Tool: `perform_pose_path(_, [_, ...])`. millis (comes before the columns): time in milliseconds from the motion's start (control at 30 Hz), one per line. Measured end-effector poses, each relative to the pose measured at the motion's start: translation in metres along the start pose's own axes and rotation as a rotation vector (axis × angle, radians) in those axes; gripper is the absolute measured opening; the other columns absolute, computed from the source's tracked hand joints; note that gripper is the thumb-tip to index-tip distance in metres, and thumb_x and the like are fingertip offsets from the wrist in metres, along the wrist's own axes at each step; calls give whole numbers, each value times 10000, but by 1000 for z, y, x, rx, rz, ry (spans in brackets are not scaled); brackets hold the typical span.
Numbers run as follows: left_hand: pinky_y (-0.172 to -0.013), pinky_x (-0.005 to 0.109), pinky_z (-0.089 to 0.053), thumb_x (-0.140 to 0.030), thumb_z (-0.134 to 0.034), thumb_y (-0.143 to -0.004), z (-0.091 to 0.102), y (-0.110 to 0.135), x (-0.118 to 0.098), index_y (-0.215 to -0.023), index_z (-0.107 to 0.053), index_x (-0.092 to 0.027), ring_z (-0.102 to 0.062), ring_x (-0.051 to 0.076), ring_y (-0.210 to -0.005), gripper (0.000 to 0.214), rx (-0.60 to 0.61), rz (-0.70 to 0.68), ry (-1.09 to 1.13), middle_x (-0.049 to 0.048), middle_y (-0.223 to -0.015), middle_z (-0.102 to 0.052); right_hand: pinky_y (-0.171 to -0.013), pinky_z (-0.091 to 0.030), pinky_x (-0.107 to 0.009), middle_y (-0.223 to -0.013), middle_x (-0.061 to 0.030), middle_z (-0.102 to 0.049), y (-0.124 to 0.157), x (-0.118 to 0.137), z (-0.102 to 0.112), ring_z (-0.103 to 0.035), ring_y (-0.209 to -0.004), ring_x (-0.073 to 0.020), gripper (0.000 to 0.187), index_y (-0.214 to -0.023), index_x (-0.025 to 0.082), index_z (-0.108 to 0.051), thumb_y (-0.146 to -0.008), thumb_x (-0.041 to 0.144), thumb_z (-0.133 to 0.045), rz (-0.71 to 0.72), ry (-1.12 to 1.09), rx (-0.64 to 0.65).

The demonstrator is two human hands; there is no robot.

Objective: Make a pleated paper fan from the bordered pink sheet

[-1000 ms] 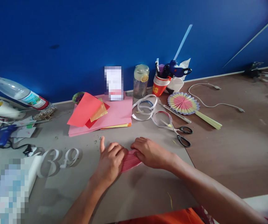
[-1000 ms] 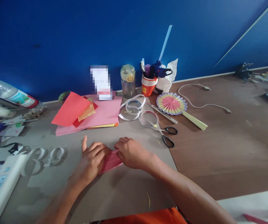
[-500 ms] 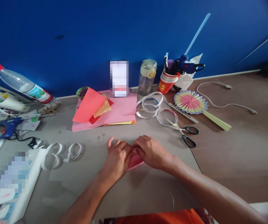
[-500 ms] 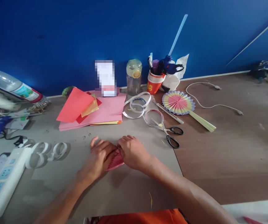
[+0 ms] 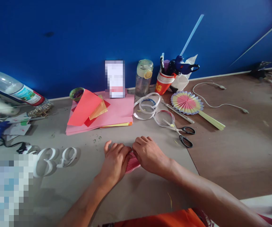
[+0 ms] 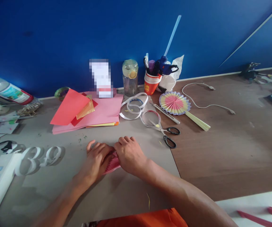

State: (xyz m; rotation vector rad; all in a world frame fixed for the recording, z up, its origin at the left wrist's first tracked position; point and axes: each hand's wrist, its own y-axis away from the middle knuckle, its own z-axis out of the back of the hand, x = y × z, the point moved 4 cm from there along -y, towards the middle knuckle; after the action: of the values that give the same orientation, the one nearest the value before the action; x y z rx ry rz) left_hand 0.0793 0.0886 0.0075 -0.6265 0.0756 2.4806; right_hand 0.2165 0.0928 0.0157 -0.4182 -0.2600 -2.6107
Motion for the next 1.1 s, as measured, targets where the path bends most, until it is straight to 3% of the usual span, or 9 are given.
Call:
perform_pose_path(300, [-1001, 471, -212, -202, -483, -868, -2, 1, 2, -857, -610, -260, -532, 214, -770, 139, -10, 7, 11, 5, -762, -609, -720, -332, -312, -914, -80, -631, -1, -3, 3, -529, -854, -202, 96, -861, 159, -588, -860, 161, -492, 56, -45, 79])
perform_pose_path(433, [-1007, 465, -217, -209, -523, -850, -3, 3, 2, -861, -557, -243, -553, 221, -768, 49, -61, 37, 23, 2, -755, -623, -731, -348, -319, -882, -81, -644, -8, -1, 7, -534, -855, -212, 94, -838, 156, -608, -850, 187, -519, 112, -38, 107])
perform_pose_path(600, [-1021, 472, -207, -222, -554, -838, -4, 6, 4, -916, -515, -248, -551, 223, -736, 91, -121, 11, 30, 2, -756, -627, -703, -342, -324, -802, -82, -641, -18, 3, 8, -539, -804, -210, 173, -792, 150, -627, -881, 179, -482, 210, 30, 169])
perform_pose_path(767, [-1004, 465, -231, -198, -522, -841, -4, 8, 6, -931, -511, -238, -551, 220, -745, 99, -112, 10, 18, 6, -751, -607, -687, -315, -348, -857, -113, -611, -14, 8, 4, -512, -826, -229, 151, -868, 126, -614, -892, 156, -469, 357, 172, 100])
perform_pose_path(1100, [-950, 453, -261, -185, -479, -875, 0, 5, -2, -761, -521, -214, -531, 203, -745, 125, -36, -19, -109, 15, -739, -580, -730, -298, -368, -833, -94, -583, -3, 12, -1, -475, -811, -218, 154, -820, 146, -596, -891, 142, -459, 323, 194, 44])
